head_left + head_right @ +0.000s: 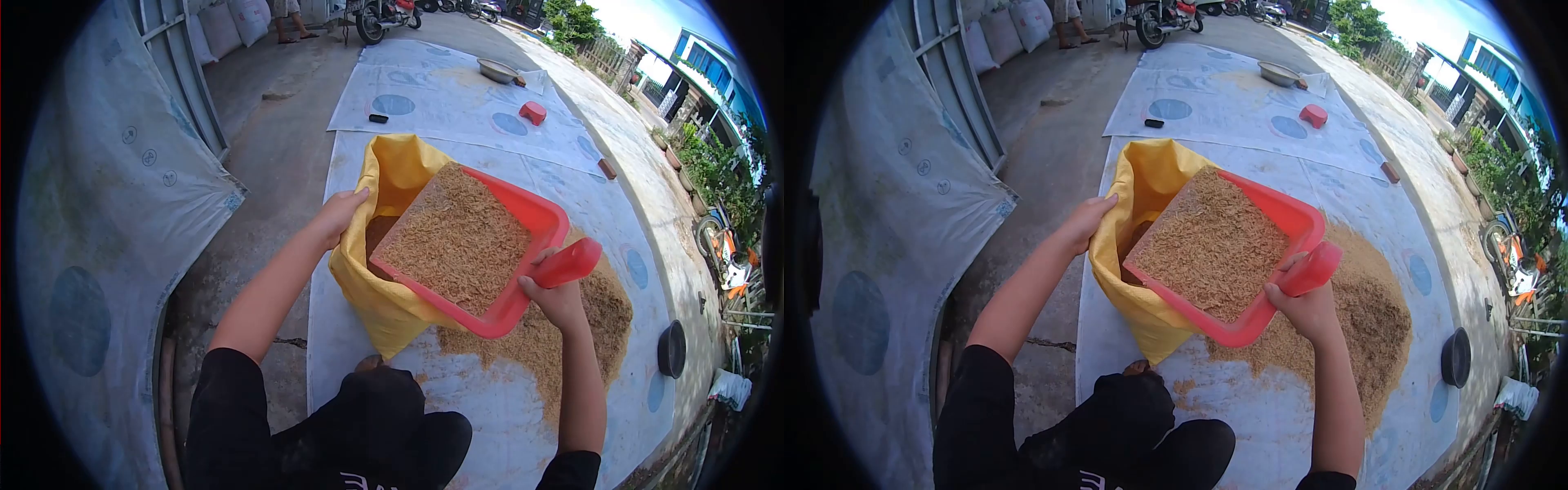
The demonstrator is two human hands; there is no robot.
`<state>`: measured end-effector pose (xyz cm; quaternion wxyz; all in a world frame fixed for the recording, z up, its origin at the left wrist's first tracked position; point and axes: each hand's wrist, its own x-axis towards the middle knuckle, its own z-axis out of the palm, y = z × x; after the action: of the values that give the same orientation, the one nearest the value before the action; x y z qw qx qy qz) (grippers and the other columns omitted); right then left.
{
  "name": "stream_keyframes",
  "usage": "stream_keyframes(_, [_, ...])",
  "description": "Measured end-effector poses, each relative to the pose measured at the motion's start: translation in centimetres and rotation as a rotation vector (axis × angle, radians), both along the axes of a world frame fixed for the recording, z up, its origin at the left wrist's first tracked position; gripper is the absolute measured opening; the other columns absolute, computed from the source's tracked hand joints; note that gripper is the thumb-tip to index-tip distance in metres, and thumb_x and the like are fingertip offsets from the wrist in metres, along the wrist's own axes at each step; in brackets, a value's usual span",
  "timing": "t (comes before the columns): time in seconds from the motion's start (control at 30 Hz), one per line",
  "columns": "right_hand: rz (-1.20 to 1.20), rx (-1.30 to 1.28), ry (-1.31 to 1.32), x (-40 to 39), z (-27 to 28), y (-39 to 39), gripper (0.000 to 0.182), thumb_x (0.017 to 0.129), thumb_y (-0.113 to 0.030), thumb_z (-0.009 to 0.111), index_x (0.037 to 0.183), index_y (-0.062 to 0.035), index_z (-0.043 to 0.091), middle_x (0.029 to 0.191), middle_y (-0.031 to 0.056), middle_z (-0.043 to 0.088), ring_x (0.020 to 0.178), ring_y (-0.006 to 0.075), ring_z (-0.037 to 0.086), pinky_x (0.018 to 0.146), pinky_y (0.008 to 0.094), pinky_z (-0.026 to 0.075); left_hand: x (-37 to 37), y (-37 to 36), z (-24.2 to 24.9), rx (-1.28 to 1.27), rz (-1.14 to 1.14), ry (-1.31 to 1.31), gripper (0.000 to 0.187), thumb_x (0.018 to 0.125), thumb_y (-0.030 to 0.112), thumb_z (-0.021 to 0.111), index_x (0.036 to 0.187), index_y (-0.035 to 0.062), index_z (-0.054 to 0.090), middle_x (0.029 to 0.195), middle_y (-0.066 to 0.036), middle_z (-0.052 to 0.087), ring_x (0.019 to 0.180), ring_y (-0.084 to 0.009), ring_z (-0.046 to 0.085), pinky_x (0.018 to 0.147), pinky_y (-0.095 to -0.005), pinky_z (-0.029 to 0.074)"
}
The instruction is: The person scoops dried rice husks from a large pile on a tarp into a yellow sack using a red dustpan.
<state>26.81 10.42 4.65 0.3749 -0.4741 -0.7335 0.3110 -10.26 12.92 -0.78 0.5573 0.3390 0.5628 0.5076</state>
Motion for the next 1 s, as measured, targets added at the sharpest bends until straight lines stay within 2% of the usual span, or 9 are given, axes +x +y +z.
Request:
stream_keyframes(0.17, [0.167, -0.163, -0.173, -2.0, 1.9, 0.8, 0.035, 0.069, -0.015, 0.071, 0.096, -0.0016, 0.053, 0.079, 0.0060, 0.058, 0.074, 0.0153, 0.058, 0.068, 0.0301, 0.048, 0.0, 0.2, -0.5, -0.019, -0.026, 0.070, 0.035, 0.093, 0.030, 0.047, 0.110, -0.0005, 0.053, 0.096, -0.010, 0.061, 0.082, -0.0176, 0.060, 0.071, -0.0322, 0.050])
stream_keyframes(0.27, [0.128, -0.323, -0.196, -3.3, 1.0, 2.3, 0.038, 0.069, -0.017, 0.072, 0.097, -0.0001, 0.054, 0.080, 0.0077, 0.061, 0.074, 0.0158, 0.060, 0.068, 0.0313, 0.049, 0.5, -0.5, -0.3, -0.017, -0.057, 0.062, 0.035, 0.093, 0.030, 0.046, 0.110, 0.0008, 0.053, 0.094, -0.009, 0.060, 0.081, -0.0162, 0.060, 0.070, -0.0315, 0.050])
stream_keyframes(0.4, [0.122, -0.346, -0.251, -6.4, -0.3, 3.1, 0.042, 0.069, -0.022, 0.072, 0.099, 0.0010, 0.054, 0.084, 0.0112, 0.062, 0.074, 0.0181, 0.063, 0.067, 0.0322, 0.050, 0.5, -1.8, 0.2, -0.034, -0.066, 0.056, 0.035, 0.093, 0.029, 0.047, 0.111, -0.0003, 0.053, 0.093, -0.008, 0.060, 0.080, -0.0151, 0.060, 0.069, -0.0295, 0.050])
stream_keyframes(0.47, [-0.005, -0.404, -0.342, -7.8, -0.6, 3.3, 0.044, 0.068, -0.024, 0.071, 0.100, 0.0015, 0.054, 0.085, 0.0133, 0.063, 0.072, 0.0222, 0.065, 0.065, 0.0340, 0.052, 0.4, -2.2, 0.0, -0.033, -0.060, 0.021, 0.034, 0.093, 0.028, 0.048, 0.111, -0.0007, 0.053, 0.092, -0.008, 0.060, 0.080, -0.0148, 0.060, 0.068, -0.0289, 0.050])
stream_keyframes(0.5, [-0.004, -0.403, -0.342, -8.2, -1.0, 3.6, 0.044, 0.068, -0.024, 0.071, 0.100, 0.0015, 0.054, 0.085, 0.0133, 0.063, 0.072, 0.0222, 0.065, 0.065, 0.0340, 0.052, 0.2, -2.2, -0.3, -0.022, -0.053, 0.015, 0.034, 0.093, 0.028, 0.048, 0.111, -0.0008, 0.053, 0.092, -0.008, 0.060, 0.079, -0.0145, 0.059, 0.068, -0.0288, 0.050])
stream_keyframes(0.57, [-0.009, -0.298, -0.418, -9.0, -1.5, 4.0, 0.040, 0.069, -0.017, 0.068, 0.100, 0.0036, 0.053, 0.077, 0.0136, 0.062, 0.062, 0.0198, 0.065, 0.055, 0.0318, 0.053, -0.2, -2.2, -0.7, -0.015, -0.049, 0.016, 0.034, 0.093, 0.028, 0.049, 0.111, -0.0010, 0.053, 0.092, -0.008, 0.060, 0.078, -0.0142, 0.059, 0.068, -0.0287, 0.050])
stream_keyframes(0.7, [-0.025, -0.287, -0.560, -11.1, -0.8, 2.7, 0.038, 0.068, -0.017, 0.065, 0.098, 0.0039, 0.053, 0.077, 0.0154, 0.063, 0.059, 0.0200, 0.065, 0.056, 0.0324, 0.053, -0.3, -2.6, -1.1, -0.002, -0.098, -0.014, 0.033, 0.093, 0.028, 0.050, 0.110, -0.0007, 0.053, 0.092, -0.007, 0.060, 0.077, -0.0136, 0.059, 0.068, -0.0288, 0.050])
stream_keyframes(0.77, [0.017, -0.273, -0.686, -12.2, 0.1, 2.1, 0.031, 0.070, -0.020, 0.065, 0.092, -0.0005, 0.055, 0.073, 0.0134, 0.065, 0.061, 0.0203, 0.065, 0.057, 0.0316, 0.052, -0.3, -2.6, -1.2, -0.002, -0.113, -0.036, 0.033, 0.093, 0.028, 0.049, 0.110, -0.0007, 0.054, 0.092, -0.007, 0.060, 0.077, -0.0136, 0.059, 0.068, -0.0286, 0.050])
stream_keyframes(1.0, [0.019, -0.313, -0.768, -13.4, 1.8, 1.9, 0.023, 0.072, -0.017, 0.063, 0.090, -0.0021, 0.056, 0.064, 0.0086, 0.065, 0.057, 0.0177, 0.065, 0.057, 0.0306, 0.053, 0.3, -2.9, -1.3, -0.009, -0.071, -0.049, 0.032, 0.093, 0.027, 0.049, 0.110, 0.0002, 0.054, 0.090, -0.006, 0.060, 0.077, -0.0139, 0.059, 0.068, -0.0286, 0.050])
